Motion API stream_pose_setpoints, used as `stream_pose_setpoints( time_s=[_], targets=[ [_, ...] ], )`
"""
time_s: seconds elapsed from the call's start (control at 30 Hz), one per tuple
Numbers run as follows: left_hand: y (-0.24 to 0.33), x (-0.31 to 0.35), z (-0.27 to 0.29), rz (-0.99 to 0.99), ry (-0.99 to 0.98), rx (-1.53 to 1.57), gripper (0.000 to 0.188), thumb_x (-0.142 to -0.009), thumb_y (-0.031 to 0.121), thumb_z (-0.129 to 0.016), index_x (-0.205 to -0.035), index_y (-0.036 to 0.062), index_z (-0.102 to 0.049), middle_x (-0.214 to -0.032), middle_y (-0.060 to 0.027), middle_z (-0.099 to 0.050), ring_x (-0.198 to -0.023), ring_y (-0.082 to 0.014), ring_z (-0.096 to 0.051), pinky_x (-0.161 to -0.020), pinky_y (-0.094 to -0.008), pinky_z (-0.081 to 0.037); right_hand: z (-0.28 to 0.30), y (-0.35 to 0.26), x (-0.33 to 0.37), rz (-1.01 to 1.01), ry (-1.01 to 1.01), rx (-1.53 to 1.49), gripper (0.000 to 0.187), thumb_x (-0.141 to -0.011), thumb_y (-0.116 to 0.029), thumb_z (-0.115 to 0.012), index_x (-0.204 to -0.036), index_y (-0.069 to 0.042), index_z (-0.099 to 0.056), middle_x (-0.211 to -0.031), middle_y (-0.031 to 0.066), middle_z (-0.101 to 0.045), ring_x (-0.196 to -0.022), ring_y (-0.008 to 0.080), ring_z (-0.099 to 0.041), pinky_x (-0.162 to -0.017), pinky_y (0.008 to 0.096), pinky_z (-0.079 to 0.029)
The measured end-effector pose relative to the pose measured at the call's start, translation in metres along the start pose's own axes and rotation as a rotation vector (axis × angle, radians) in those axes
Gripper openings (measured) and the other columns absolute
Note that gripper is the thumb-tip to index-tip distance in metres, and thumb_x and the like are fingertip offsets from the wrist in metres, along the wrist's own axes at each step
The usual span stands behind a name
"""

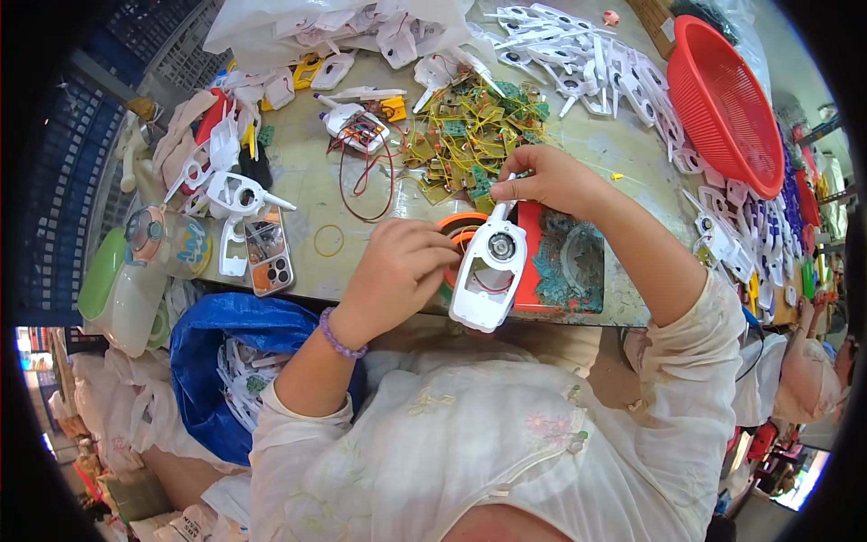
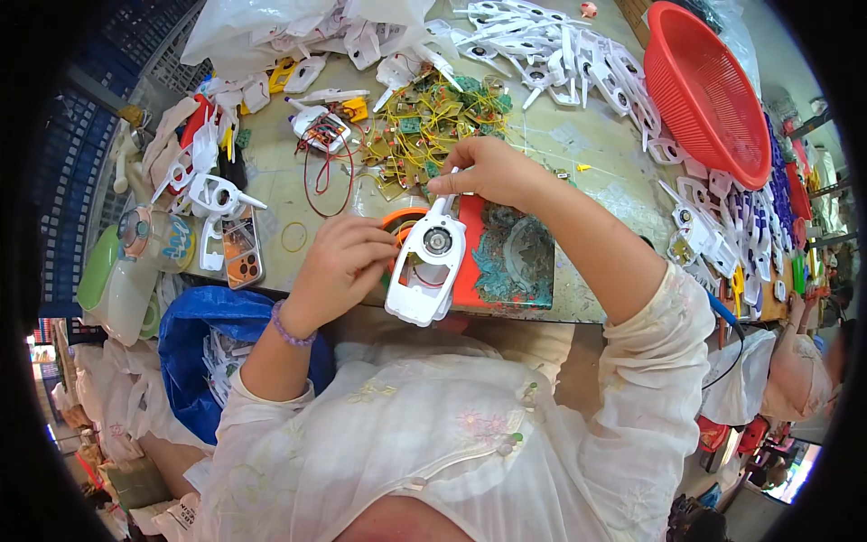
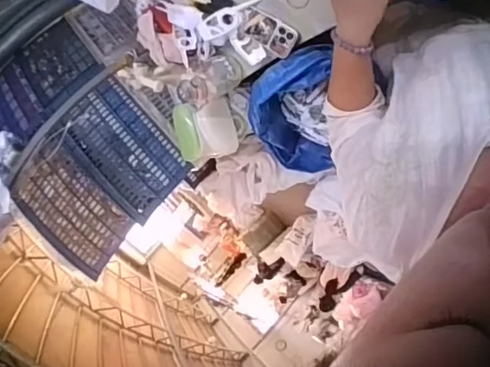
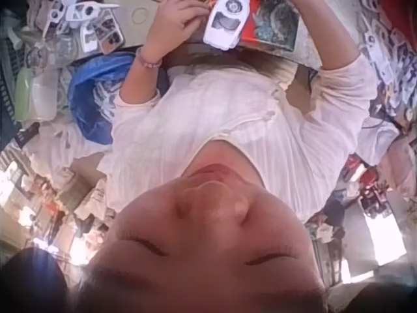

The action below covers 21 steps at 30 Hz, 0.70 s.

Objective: Soldering wires to a small printed circuit board and assembling it into a plastic component casing.

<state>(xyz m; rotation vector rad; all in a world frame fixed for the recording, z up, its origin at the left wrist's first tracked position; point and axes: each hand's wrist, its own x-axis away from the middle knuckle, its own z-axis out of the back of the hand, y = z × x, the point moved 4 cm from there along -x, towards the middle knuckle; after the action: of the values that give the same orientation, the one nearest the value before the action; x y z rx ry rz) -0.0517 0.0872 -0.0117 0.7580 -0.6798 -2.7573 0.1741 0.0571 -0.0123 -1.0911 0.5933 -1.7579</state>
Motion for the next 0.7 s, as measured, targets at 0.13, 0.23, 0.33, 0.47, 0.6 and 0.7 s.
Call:
stream_pose_setpoints(
  time_s=[0.13, 0.23, 0.33, 0.47, 0.6, 0.7],
  targets=[
    [-0.005, 0.002, 0.012, 0.256, 0.050, 0.186, 0.019, -0.076, 0.008, -0.068, -0.095, 0.0037, -0.066, -0.092, -0.0089, -0.065, -0.091, -0.0241, -0.061, -0.080, -0.0357, -0.047, -0.008, 0.007, -0.017, 0.138, -0.056, -0.150, 0.037, -0.076, -0.017, -0.078, -0.104, -0.002, -0.059, -0.079, 0.0015, -0.057, -0.073, 0.0075, -0.056, -0.062, 0.0224, -0.046],
    [-0.008, 0.009, 0.008, 0.477, 0.061, 0.426, 0.034, -0.079, 0.014, -0.070, -0.109, 0.0006, -0.061, -0.096, -0.0116, -0.064, -0.093, -0.0215, -0.061, -0.079, -0.0331, -0.048, -0.022, -0.008, -0.023, 0.107, -0.229, -0.381, 0.036, -0.074, -0.015, -0.080, -0.101, 0.000, -0.060, -0.082, 0.0040, -0.061, -0.072, 0.0110, -0.060, -0.062, 0.0236, -0.048],
    [-0.011, 0.016, 0.002, 0.601, 0.091, 0.681, 0.055, -0.080, 0.021, -0.073, -0.125, -0.0025, -0.049, -0.105, -0.0145, -0.062, -0.097, -0.0196, -0.061, -0.081, -0.0312, -0.049, -0.037, -0.027, -0.027, 0.151, -0.314, -0.458, 0.035, -0.075, -0.015, -0.079, -0.100, 0.000, -0.060, -0.083, 0.0037, -0.061, -0.073, 0.0115, -0.060, -0.064, 0.0243, -0.050],
    [-0.005, 0.014, 0.023, 0.590, 0.010, 0.666, 0.074, -0.074, 0.029, -0.079, -0.129, -0.0046, -0.043, -0.111, -0.0153, -0.060, -0.099, -0.0188, -0.060, -0.085, -0.0307, -0.048, -0.055, -0.072, -0.006, 0.280, -0.161, -0.423, 0.024, -0.080, -0.014, -0.073, -0.096, -0.003, -0.059, -0.080, 0.0012, -0.060, -0.072, 0.0086, -0.057, -0.064, 0.0226, -0.048],
    [-0.009, 0.032, 0.079, 0.751, -0.229, 0.675, 0.049, -0.071, 0.021, -0.081, -0.111, 0.0014, -0.061, -0.093, -0.0014, -0.064, -0.084, -0.0087, -0.058, -0.076, -0.0241, -0.047, -0.073, -0.097, 0.026, 0.466, -0.038, -0.500, 0.044, -0.082, -0.013, -0.070, -0.119, 0.002, -0.051, -0.103, 0.0071, -0.059, -0.089, 0.0121, -0.058, -0.075, 0.0255, -0.048],
    [-0.025, 0.082, 0.141, 0.669, -0.440, 0.358, 0.042, -0.065, 0.021, -0.082, -0.101, 0.0039, -0.067, -0.089, -0.0047, -0.063, -0.083, -0.0135, -0.059, -0.073, -0.0274, -0.046, -0.081, -0.088, 0.066, 0.596, -0.173, -0.528, 0.042, -0.083, -0.012, -0.068, -0.120, 0.001, -0.050, -0.105, 0.0071, -0.058, -0.095, 0.0145, -0.056, -0.077, 0.0261, -0.047]
  ],
)
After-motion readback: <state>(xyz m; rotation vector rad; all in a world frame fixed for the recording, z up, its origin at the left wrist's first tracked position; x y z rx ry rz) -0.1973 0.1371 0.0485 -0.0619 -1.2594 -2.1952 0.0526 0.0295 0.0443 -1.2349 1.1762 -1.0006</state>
